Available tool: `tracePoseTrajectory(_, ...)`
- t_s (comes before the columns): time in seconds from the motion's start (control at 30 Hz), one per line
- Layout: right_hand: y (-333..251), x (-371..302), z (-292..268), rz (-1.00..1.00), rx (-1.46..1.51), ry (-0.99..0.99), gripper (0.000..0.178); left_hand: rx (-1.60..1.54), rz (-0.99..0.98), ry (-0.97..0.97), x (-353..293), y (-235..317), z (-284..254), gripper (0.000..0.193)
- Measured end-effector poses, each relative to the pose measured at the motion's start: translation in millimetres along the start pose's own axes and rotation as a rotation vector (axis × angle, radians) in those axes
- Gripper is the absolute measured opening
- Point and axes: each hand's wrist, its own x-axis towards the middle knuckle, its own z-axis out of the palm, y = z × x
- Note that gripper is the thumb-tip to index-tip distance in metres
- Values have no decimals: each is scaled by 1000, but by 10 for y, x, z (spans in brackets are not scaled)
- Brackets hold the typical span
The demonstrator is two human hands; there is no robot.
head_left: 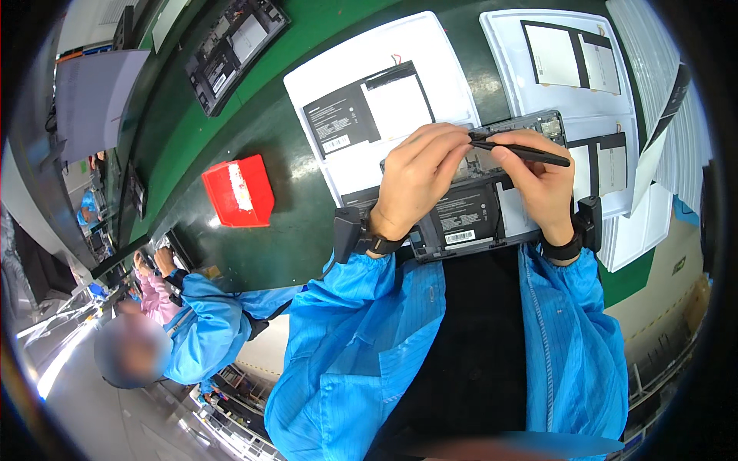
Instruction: Applying stickers/labels to components and using a tool to manipulate internal electronic parts on a production line.
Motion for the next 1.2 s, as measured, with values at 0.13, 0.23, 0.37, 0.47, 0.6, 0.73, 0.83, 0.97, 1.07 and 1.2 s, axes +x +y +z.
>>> tracePoseTrajectory(0.13,60,-29,-57,-21,107,66,17,127,-17,23,-4,-36,-108,9)
tracePoseTrajectory(0.23,87,-62,-56,-36,114,170,16,311,-133,218,-78,-40,-505,11)
tracePoseTrajectory(0.37,103,-85,8,-52,63,147,15,491,-342,667,-443,-135,-1394,13)
tracePoseTrajectory(0.47,101,-75,-36,-81,9,117,14,594,-476,827,-856,-164,-1997,19)
tracePoseTrajectory(0.6,148,-182,-190,-45,-37,181,13,132,-609,750,-995,-473,-2235,22)
tracePoseTrajectory(0.73,152,-81,-174,-66,-61,151,13,-103,-708,765,-1154,-439,-2372,28)
tracePoseTrajectory(0.83,168,-79,-186,-92,-46,144,13,-163,-714,747,-1281,-524,-2465,27)
tracePoseTrajectory(0.97,156,-128,-230,-84,-24,156,13,-150,-715,794,-1179,-467,-2383,26)
tracePoseTrajectory(1.07,143,-171,-287,-66,-23,188,13,-46,-649,828,-1136,-547,-2297,23)
tracePoseTrajectory(1.2,156,-132,-165,-6,-46,254,14,167,-503,816,-873,-294,-1850,12)
